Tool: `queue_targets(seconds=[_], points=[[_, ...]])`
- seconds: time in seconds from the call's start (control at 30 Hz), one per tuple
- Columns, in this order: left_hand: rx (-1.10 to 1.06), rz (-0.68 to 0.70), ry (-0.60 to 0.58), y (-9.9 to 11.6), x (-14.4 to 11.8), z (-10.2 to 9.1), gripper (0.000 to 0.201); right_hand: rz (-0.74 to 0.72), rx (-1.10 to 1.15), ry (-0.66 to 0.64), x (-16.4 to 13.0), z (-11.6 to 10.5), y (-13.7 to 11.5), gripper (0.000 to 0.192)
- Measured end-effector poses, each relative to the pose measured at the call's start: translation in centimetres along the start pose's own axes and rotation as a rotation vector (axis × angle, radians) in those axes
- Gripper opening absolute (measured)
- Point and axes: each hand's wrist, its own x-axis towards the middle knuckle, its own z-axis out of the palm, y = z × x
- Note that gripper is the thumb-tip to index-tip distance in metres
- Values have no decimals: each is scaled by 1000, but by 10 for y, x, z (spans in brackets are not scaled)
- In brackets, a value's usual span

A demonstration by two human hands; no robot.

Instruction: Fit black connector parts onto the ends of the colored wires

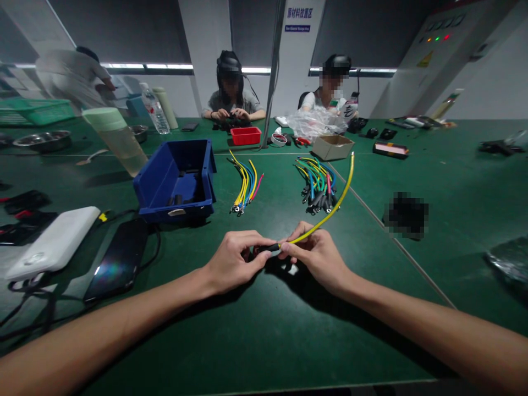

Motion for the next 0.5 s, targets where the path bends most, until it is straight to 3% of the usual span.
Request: queue_targets(seconds=[0.5], points=[[-23, -13, -17, 0, 2, -1, 22, 2, -3, 13, 0, 1, 1, 28]])
